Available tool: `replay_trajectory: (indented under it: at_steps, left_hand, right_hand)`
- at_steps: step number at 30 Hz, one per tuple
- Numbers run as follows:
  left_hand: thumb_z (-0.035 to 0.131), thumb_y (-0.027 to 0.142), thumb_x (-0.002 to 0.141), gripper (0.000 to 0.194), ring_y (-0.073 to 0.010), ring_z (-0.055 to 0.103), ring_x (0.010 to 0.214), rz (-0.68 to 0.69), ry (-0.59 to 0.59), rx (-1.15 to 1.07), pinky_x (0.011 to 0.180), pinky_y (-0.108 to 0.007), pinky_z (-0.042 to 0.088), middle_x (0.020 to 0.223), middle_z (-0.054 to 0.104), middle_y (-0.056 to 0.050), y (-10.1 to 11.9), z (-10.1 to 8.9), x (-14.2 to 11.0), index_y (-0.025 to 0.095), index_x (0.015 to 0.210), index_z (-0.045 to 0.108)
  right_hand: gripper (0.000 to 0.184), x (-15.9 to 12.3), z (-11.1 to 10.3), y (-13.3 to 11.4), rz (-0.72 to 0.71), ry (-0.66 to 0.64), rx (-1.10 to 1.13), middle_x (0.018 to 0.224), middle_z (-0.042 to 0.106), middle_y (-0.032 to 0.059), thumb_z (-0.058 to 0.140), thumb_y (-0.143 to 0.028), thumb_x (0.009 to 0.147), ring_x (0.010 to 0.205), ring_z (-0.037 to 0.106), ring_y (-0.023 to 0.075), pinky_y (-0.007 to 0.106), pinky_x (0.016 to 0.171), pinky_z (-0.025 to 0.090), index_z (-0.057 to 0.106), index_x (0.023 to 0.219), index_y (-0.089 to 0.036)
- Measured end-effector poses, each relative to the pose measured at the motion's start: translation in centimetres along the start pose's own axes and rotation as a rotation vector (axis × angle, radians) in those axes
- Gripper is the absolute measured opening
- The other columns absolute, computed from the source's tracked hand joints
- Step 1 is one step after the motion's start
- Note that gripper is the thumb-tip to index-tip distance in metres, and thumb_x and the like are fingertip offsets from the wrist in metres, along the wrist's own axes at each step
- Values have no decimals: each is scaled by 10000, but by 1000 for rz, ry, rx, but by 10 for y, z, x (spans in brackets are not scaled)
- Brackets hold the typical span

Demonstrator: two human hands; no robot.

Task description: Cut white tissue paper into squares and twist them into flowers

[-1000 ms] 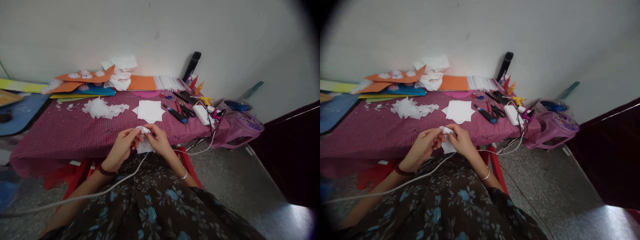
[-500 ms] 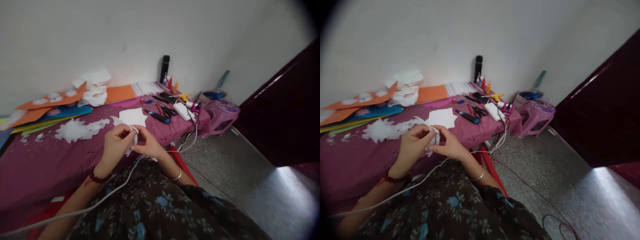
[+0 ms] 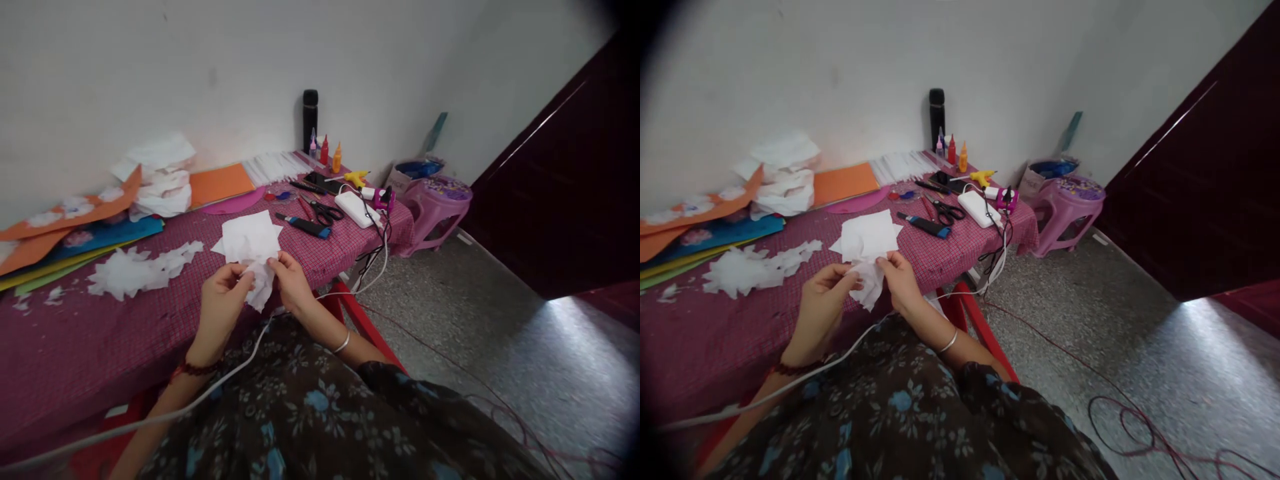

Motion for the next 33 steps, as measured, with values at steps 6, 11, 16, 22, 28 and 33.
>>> replay_trajectory:
  at_steps: [6,11,16,22,28,33]
  left_hand:
    - [745,308,640,245,-120,608,636,-145,83,-373,626,-247,516,732,653,10,-12,3,0,171,751,575]
    - [714,307,706,240,-99,560,572,-223,145,-433,542,-214,462,701,613,23,-21,8,3,194,809,529]
    - [706,308,745,236,-105,584,615,-260,299,-486,591,-232,505,739,620,30,-22,7,0,192,868,541]
    - [665,255,830,135,-88,557,653,-117,359,-394,629,-221,484,778,613,44,-21,-6,-4,177,881,569]
    - [682,267,849,136,-88,536,672,53,426,-351,666,-225,476,773,594,50,-21,-15,-4,184,879,578]
    - [717,276,776,202,-84,537,613,72,483,-349,616,-221,469,748,593,29,-23,-18,-2,160,872,582]
  right_hand:
    - [259,-1,0,0,-26,7,-58,678,558,-65,713,-377,656,612,471,98,225,609,387,555,769,-204]
    - [258,-9,8,1,-24,-68,-138,671,558,-63,695,-401,694,579,446,97,218,549,358,560,807,-213]
    - [299,-8,7,5,-64,-43,-139,695,556,-62,687,-436,714,557,428,90,217,517,335,550,863,-216]
    - [299,1,-3,4,-85,16,-230,599,438,-89,667,-462,728,503,334,81,223,480,259,517,820,-220]
    - [356,4,-5,-1,-135,34,-229,584,432,-86,686,-513,719,510,333,74,221,494,263,501,752,-210]
    - [423,1,-1,-2,-120,1,-248,581,429,-84,707,-576,681,514,343,75,216,491,271,493,725,-213]
Point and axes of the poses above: each hand's wrist, its own x-axis towards the middle knuckle, its own z-axis out of the palm, y = z × x, the point moved 4 cm from there along x, towards the middle knuckle
